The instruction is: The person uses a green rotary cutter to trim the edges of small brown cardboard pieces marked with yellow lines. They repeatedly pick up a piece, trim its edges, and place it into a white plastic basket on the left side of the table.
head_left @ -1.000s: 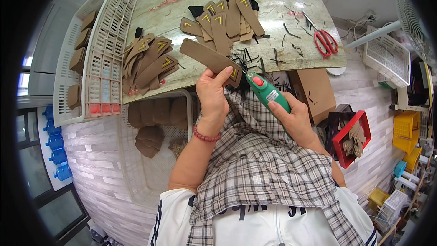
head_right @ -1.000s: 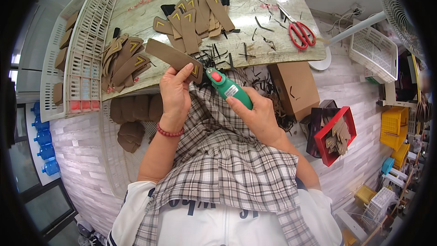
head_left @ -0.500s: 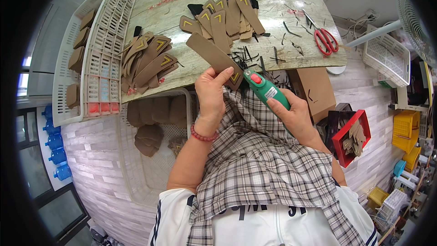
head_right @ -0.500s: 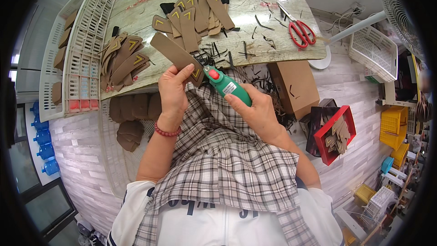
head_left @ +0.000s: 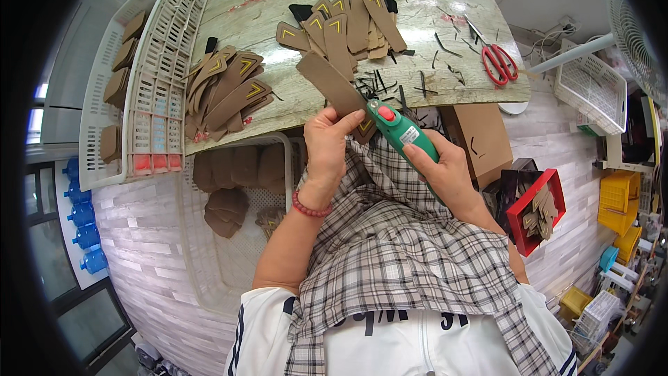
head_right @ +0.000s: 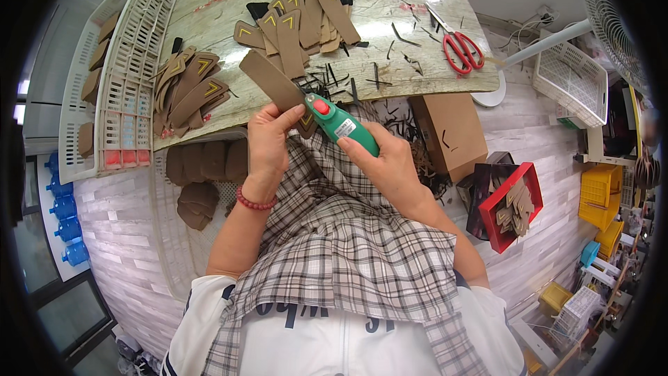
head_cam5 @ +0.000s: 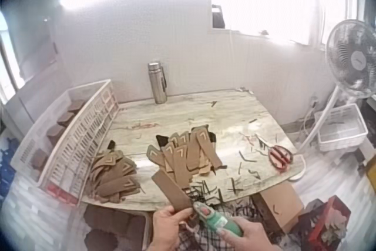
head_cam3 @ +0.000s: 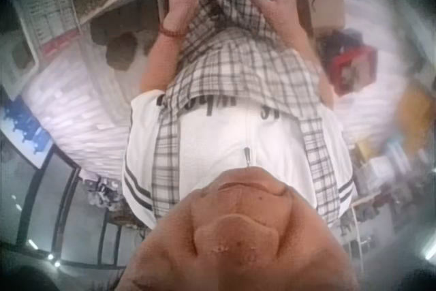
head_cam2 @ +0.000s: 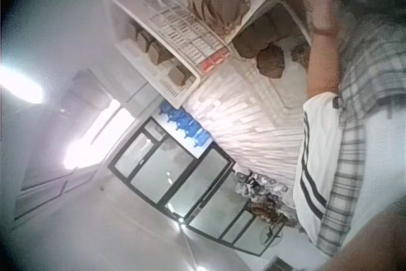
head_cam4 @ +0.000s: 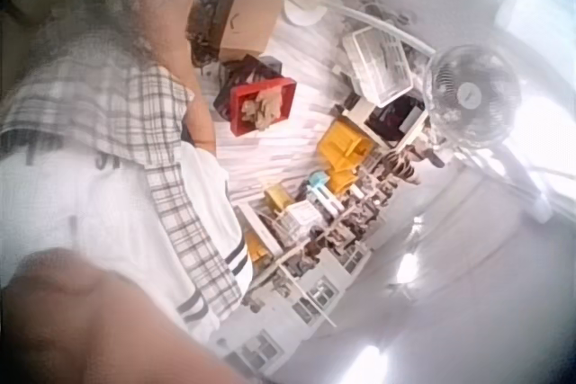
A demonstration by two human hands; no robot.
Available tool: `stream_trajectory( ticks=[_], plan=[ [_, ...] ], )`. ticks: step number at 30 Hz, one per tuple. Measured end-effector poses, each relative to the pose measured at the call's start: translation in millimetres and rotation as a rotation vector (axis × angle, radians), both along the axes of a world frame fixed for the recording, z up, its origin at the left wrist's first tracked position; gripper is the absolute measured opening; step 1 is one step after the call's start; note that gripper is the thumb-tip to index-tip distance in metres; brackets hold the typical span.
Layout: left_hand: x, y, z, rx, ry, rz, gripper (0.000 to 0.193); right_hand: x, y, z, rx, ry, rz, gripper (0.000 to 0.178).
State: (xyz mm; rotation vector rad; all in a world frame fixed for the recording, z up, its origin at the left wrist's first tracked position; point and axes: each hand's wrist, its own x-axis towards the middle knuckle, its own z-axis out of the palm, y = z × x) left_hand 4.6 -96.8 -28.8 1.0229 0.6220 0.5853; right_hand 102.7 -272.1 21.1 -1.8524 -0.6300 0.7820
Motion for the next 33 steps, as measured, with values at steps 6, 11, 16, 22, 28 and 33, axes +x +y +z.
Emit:
stream_trajectory(
  ticks=[6, 11, 16, 22, 28, 33],
  plan=[
    [-13, 60, 8, 0.047, -0.106, 0.332, 0.008, 0, 1, -6, 0.049, 0.009, -0.043, 0.035],
    [-20, 156, 16, -0.109, -0.185, 0.400, 0.018, 3, -4, -4, 0.052, 0.054, -0.098, 0.032],
    [55, 130, -11, 0.425, 0.319, 0.342, 0.027, 9, -5, -9, 0.050, 0.060, -0.141, 0.031],
    [125, 127, -39, 1.301, 0.782, 0.374, 0.042, 16, -8, -16, 0.071, 0.053, -0.163, 0.032],
    [123, 118, -36, 1.098, 0.628, 0.384, 0.019, 18, -1, -14, 0.063, 0.044, -0.161, 0.032],
    [93, 96, -9, 0.343, 0.006, 0.287, 0.018, 21, 9, -7, 0.101, 0.003, -0.172, 0.031]
  ],
)
